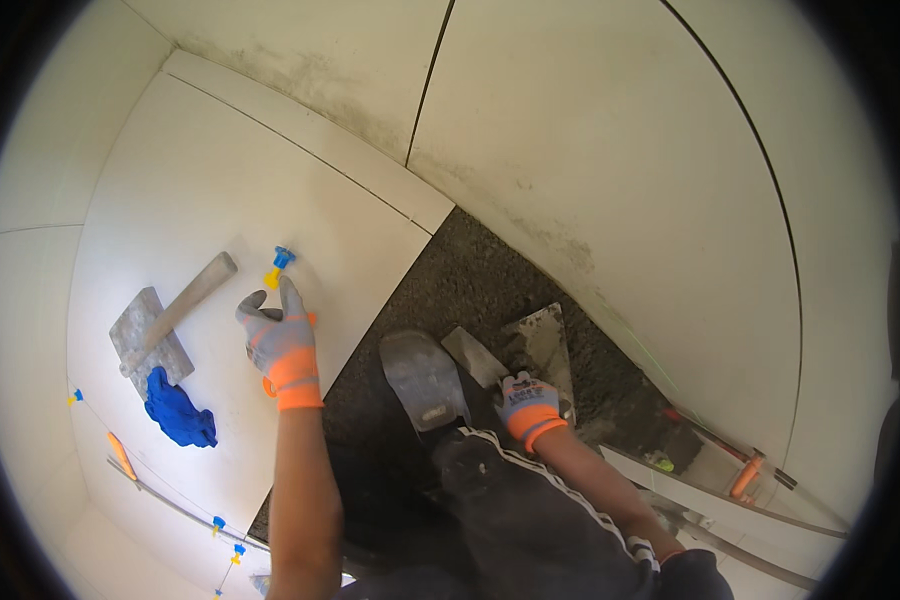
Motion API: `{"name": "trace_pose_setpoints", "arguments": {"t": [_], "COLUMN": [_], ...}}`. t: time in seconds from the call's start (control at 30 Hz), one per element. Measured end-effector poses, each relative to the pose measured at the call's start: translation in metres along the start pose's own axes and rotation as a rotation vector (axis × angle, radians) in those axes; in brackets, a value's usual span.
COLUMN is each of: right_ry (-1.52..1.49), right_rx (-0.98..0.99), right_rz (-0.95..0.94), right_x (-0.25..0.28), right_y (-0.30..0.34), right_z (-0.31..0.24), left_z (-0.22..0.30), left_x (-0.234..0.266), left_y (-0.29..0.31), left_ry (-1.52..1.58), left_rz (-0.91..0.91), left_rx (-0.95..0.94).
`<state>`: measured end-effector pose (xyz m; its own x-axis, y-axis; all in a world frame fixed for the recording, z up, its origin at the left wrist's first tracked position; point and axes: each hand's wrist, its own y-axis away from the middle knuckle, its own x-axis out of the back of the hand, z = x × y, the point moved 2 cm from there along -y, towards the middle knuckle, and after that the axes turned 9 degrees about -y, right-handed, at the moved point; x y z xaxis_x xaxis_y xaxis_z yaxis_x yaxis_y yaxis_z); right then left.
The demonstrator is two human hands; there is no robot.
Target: The person installs white ceramic tiles on a wall, using tile spacers to maintain even gaps. They tap the tiles into place with a rubber mallet and wipe the surface with a blue cloth to remove excess adhesive.
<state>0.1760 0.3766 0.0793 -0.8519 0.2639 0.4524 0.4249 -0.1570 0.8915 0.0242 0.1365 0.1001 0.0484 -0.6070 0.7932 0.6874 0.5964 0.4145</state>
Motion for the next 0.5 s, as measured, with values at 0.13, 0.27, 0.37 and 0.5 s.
{"name": "trace_pose_setpoints", "arguments": {"t": [0.13, 0.27, 0.37, 0.5], "right_ry": [-0.200, -0.514, -1.245, -0.562], "right_rx": [0.058, 0.218, 0.159, 0.498], "right_rz": [0.189, 0.607, 0.559, 0.946], "right_x": [0.029, 0.059, 0.055, 0.052], "right_y": [0.042, 0.095, 0.096, 0.065], "right_z": [0.009, 0.029, 0.038, 0.026], "left_z": [0.026, 0.057, 0.070, 0.073], "left_x": [-0.039, -0.091, -0.107, -0.112], "left_y": [0.023, 0.019, 0.008, 0.003], "left_ry": [-0.085, -0.586, -0.590, -0.519], "left_rz": [0.061, 0.063, 0.051, 0.137], "left_rx": [-0.734, -1.046, -1.080, -1.160]}}
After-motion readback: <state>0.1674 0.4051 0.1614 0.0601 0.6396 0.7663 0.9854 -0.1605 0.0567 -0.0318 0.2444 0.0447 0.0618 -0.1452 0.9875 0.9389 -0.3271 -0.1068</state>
